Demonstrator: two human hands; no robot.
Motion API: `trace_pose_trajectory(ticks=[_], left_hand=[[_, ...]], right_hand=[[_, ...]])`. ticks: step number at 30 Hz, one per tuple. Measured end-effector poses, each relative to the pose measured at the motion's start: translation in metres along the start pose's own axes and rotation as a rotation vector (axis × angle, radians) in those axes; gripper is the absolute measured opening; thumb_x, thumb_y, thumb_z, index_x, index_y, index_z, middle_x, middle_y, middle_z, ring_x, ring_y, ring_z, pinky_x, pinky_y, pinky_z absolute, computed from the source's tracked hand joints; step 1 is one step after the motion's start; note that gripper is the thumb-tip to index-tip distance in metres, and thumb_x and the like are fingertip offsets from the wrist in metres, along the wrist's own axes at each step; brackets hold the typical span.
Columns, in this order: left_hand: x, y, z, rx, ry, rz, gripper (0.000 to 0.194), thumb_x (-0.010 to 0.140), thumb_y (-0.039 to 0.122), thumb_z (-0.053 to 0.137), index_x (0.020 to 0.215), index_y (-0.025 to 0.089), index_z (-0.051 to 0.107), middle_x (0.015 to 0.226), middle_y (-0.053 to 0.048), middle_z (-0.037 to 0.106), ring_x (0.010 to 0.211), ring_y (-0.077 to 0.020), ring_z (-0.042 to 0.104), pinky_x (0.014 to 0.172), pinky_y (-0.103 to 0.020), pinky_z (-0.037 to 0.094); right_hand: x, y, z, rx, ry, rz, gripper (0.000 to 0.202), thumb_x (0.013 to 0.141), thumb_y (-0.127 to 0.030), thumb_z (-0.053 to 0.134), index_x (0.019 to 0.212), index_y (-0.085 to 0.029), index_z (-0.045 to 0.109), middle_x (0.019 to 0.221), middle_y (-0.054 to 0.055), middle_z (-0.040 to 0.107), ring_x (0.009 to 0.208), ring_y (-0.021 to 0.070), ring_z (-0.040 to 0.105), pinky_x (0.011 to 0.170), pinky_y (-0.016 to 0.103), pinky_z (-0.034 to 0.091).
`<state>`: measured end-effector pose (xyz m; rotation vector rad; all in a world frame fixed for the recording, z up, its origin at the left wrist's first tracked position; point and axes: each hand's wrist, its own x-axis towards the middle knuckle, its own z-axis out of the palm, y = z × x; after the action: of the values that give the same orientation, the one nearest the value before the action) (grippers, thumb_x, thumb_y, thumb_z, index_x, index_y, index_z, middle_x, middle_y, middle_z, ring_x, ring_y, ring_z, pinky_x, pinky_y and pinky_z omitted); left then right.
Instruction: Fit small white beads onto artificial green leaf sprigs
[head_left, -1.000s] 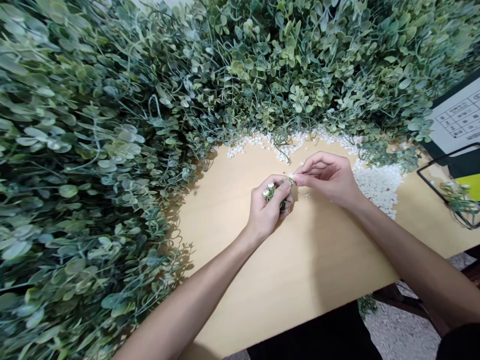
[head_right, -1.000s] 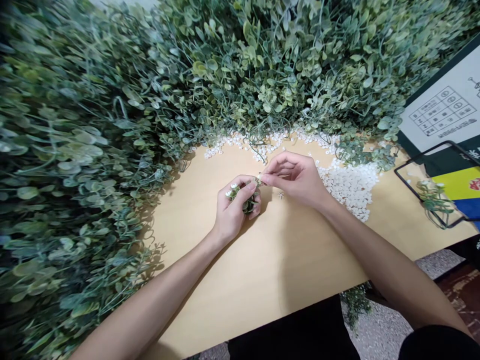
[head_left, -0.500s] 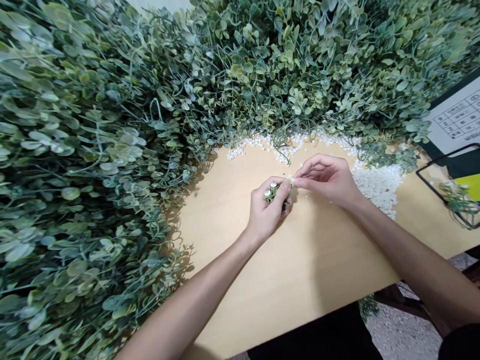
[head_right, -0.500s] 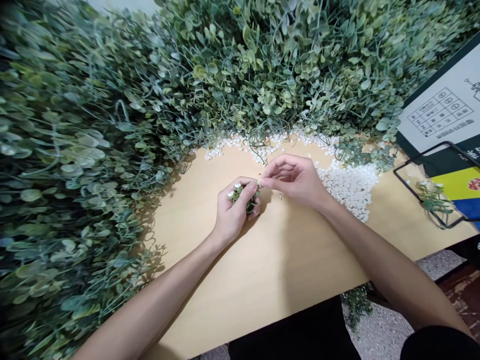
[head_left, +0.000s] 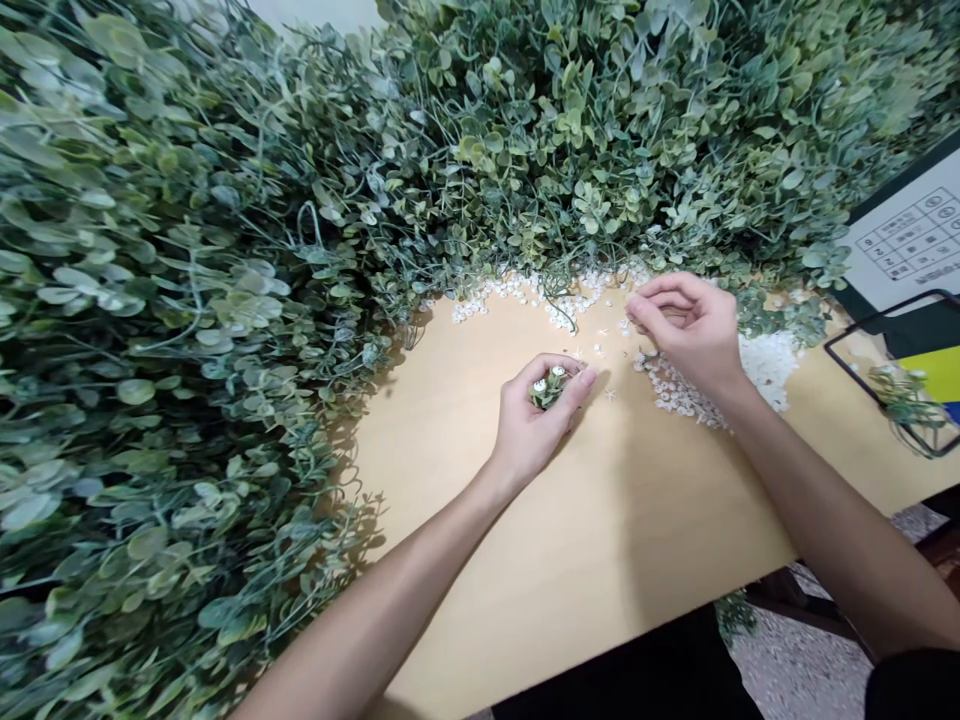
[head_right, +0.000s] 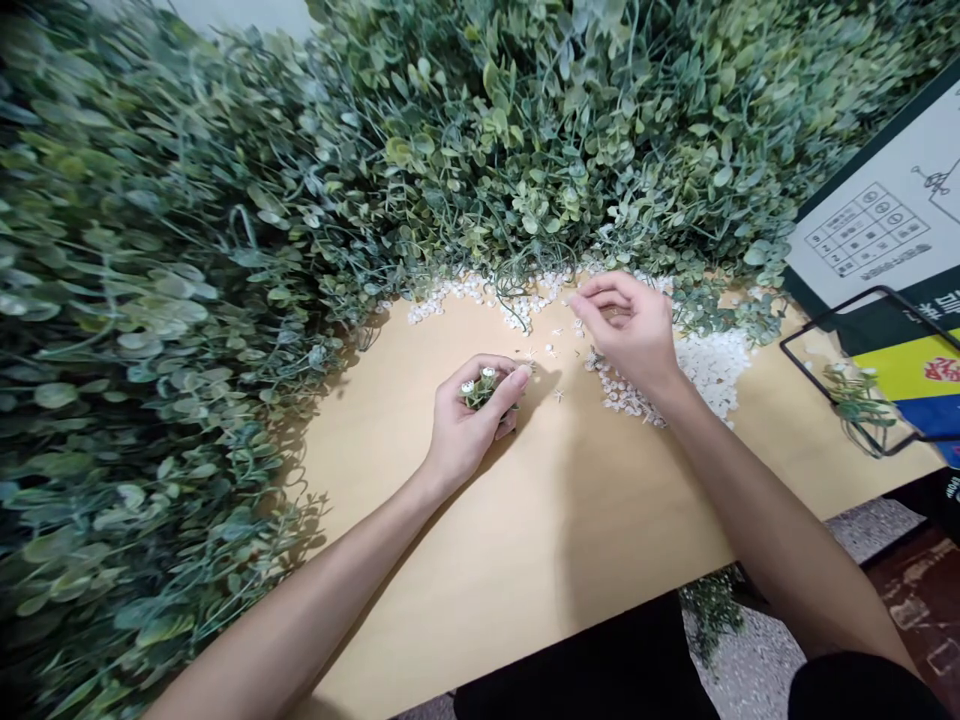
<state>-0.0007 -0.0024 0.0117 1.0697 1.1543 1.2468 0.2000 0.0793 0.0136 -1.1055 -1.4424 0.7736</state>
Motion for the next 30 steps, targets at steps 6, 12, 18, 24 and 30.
trace_pose_trajectory(ticks=[6,12,18,24,30], left_hand=[[0.000,-0.002,-0.001,-0.056,-0.025,-0.036,0.038,0.085,0.054,0.079,0.086,0.017,0.068,0.061,0.004,0.051,0.045,-0.0058,0.041,0.041,-0.019,0.032],[0.001,-0.001,0.000,-0.099,-0.018,-0.023,0.038,0.087,0.053,0.078,0.086,0.017,0.067,0.061,0.005,0.049,0.044,-0.0055,0.042,0.041,-0.019,0.032],[0.001,-0.001,-0.001,-0.045,-0.003,0.009,0.034,0.082,0.049,0.083,0.089,0.019,0.069,0.066,0.004,0.053,0.047,-0.0058,0.043,0.042,-0.020,0.034],[-0.001,-0.002,-0.002,0.036,0.011,0.101,0.030,0.078,0.044,0.087,0.090,0.019,0.075,0.078,-0.003,0.069,0.062,-0.0126,0.059,0.052,-0.023,0.045],[-0.001,0.002,-0.003,0.108,0.005,0.180,0.030,0.083,0.048,0.082,0.084,0.019,0.076,0.080,-0.005,0.072,0.076,-0.0176,0.067,0.066,-0.028,0.052]], right_hand=[[0.011,0.014,-0.016,-0.303,0.201,-0.181,0.016,0.090,-0.034,0.074,0.101,-0.022,0.074,0.089,0.005,0.077,0.078,0.0202,0.073,0.064,0.029,0.061],[0.012,0.024,-0.021,-0.611,0.046,-0.275,0.020,0.096,-0.023,0.058,0.110,-0.021,0.073,0.098,0.009,0.078,0.091,0.0267,0.074,0.086,0.041,0.061],[0.015,0.033,-0.026,-0.824,-0.102,-0.291,0.034,0.097,-0.016,0.047,0.119,-0.017,0.072,0.115,0.015,0.077,0.110,0.0346,0.067,0.101,0.051,0.053],[0.015,0.035,-0.025,-0.847,-0.193,-0.253,0.041,0.098,-0.013,0.043,0.128,-0.014,0.070,0.118,0.017,0.077,0.119,0.0364,0.063,0.105,0.055,0.048],[0.015,0.034,-0.026,-0.826,-0.172,-0.271,0.035,0.097,-0.018,0.049,0.125,-0.016,0.071,0.118,0.015,0.077,0.107,0.0343,0.065,0.102,0.052,0.049]])
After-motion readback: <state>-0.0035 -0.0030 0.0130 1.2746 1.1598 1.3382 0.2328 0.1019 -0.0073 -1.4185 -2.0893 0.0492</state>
